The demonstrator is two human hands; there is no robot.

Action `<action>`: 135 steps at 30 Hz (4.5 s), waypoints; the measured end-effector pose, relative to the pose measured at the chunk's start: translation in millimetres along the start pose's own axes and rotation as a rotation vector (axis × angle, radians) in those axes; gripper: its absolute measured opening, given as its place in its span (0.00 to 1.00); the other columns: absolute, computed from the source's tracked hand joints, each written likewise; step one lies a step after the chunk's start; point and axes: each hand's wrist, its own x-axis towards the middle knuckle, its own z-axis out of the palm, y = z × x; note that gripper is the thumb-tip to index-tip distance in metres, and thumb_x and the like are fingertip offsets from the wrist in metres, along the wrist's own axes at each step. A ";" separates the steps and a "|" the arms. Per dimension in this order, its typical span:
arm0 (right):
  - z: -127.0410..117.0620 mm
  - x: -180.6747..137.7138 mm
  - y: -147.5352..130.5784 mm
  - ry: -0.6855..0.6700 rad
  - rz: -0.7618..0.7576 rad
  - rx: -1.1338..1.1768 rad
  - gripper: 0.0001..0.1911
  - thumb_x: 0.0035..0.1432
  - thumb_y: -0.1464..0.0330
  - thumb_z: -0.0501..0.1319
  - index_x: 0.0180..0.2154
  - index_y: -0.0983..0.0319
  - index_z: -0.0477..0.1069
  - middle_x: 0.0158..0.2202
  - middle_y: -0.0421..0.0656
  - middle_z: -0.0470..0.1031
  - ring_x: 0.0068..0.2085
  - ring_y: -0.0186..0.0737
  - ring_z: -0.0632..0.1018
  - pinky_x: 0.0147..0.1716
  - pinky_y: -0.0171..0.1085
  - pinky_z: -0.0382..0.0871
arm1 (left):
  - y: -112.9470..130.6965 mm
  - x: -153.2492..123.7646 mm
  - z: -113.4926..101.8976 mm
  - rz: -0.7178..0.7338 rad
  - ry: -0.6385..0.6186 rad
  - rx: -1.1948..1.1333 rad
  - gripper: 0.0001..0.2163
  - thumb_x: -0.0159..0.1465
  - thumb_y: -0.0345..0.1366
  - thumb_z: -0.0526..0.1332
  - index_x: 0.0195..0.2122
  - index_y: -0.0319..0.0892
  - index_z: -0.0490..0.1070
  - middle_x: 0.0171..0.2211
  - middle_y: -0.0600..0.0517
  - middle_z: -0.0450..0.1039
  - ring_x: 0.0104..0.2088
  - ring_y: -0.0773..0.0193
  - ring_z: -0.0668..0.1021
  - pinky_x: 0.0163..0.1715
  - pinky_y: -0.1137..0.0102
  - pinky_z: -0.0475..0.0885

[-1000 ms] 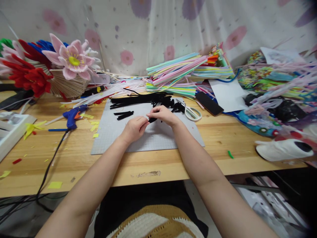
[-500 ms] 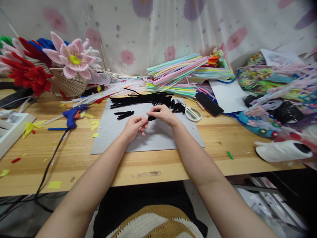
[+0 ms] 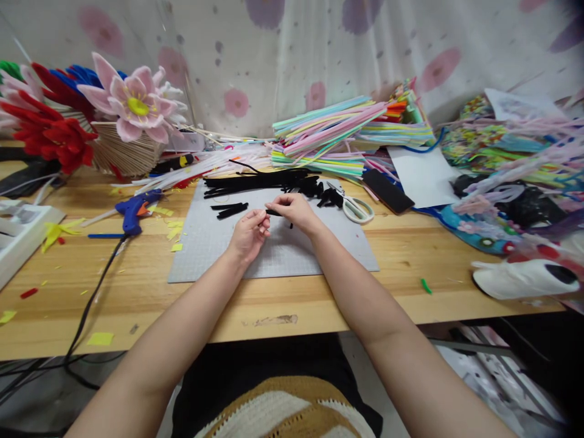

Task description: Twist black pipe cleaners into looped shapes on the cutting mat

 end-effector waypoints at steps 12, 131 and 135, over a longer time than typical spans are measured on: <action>1.5 -5.9 -5.3 -0.009 -0.064 -0.086 0.24 0.49 0.49 0.56 0.22 0.64 0.67 0.20 0.38 0.63 0.25 0.30 0.63 0.27 0.33 0.55 | 13.5 10.0 -17.1 0.056 -0.027 0.204 0.13 0.50 0.39 0.65 0.21 0.40 0.61 0.13 0.60 0.58 0.13 0.77 0.60 0.12 0.80 0.58; 23.1 -9.9 10.1 -0.325 -0.315 -0.086 0.05 0.50 0.69 0.63 0.25 0.63 0.74 0.27 0.40 0.72 0.33 0.33 0.71 0.39 0.35 0.63 | 33.3 20.6 -44.4 0.210 0.134 0.474 0.27 0.37 0.37 0.71 0.39 0.39 0.67 0.20 0.59 0.68 0.19 0.70 0.71 0.20 0.73 0.68; 26.8 -9.2 12.9 -0.265 -0.362 -0.081 0.07 0.50 0.68 0.64 0.23 0.63 0.73 0.26 0.40 0.72 0.33 0.34 0.71 0.40 0.36 0.63 | 24.3 22.4 -40.3 0.290 0.195 0.525 0.25 0.40 0.34 0.70 0.39 0.39 0.65 0.15 0.64 0.61 0.16 0.72 0.68 0.20 0.75 0.64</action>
